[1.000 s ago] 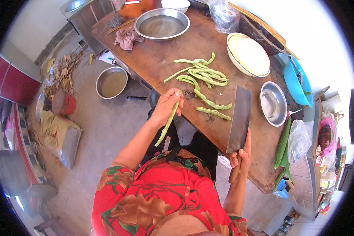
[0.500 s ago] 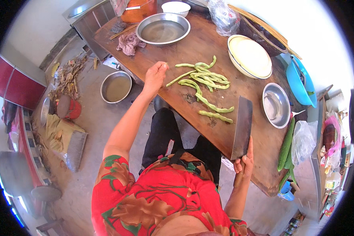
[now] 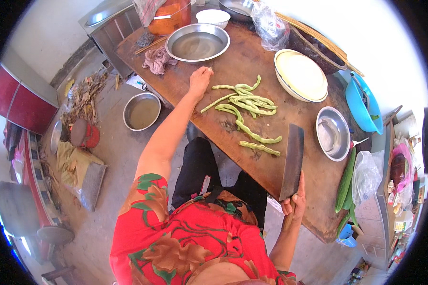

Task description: The person washes green beans in a metal bowl, then transfers them to a wooden cutting board. Using a cleaver, the person chops the green beans into small pieces.

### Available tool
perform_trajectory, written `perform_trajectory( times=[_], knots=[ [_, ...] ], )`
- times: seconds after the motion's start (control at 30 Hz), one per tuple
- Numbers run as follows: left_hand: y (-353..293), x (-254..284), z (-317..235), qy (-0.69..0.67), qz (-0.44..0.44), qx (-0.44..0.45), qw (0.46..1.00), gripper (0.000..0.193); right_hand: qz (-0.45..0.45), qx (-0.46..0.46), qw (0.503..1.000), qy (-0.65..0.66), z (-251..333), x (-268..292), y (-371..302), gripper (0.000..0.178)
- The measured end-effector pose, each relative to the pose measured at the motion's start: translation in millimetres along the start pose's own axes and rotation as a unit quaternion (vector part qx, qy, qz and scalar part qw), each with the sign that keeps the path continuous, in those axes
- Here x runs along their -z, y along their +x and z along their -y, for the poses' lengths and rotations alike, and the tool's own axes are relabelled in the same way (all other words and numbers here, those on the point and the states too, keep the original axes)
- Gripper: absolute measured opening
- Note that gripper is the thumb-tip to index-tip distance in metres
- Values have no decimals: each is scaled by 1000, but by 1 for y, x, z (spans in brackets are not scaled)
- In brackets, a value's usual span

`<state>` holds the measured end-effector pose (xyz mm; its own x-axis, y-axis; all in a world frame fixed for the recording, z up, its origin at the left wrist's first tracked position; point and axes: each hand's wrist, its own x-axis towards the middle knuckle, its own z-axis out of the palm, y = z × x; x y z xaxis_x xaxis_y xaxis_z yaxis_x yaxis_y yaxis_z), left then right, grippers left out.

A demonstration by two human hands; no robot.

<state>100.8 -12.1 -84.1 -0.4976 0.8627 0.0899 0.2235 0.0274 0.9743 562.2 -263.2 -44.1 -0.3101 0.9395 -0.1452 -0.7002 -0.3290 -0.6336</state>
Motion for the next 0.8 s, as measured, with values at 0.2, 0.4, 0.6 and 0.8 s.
perform_trajectory(
  times=[0.2,0.4,0.6,0.8],
  knots=[
    [10,-7,17,-103,-76,-38,991,25,-2,-35,999,-13,3,-5,0,95],
    [3,21,13,173,-133,-178,960,20,-13,-6,1000,-18,0,-4,-2,96],
    [-6,58,21,363,-120,-220,897,20,9,6,1000,-10,0,-3,1,95],
    [1,79,44,312,-67,-257,912,51,-19,27,999,-3,-1,-1,-2,97]
  ],
)
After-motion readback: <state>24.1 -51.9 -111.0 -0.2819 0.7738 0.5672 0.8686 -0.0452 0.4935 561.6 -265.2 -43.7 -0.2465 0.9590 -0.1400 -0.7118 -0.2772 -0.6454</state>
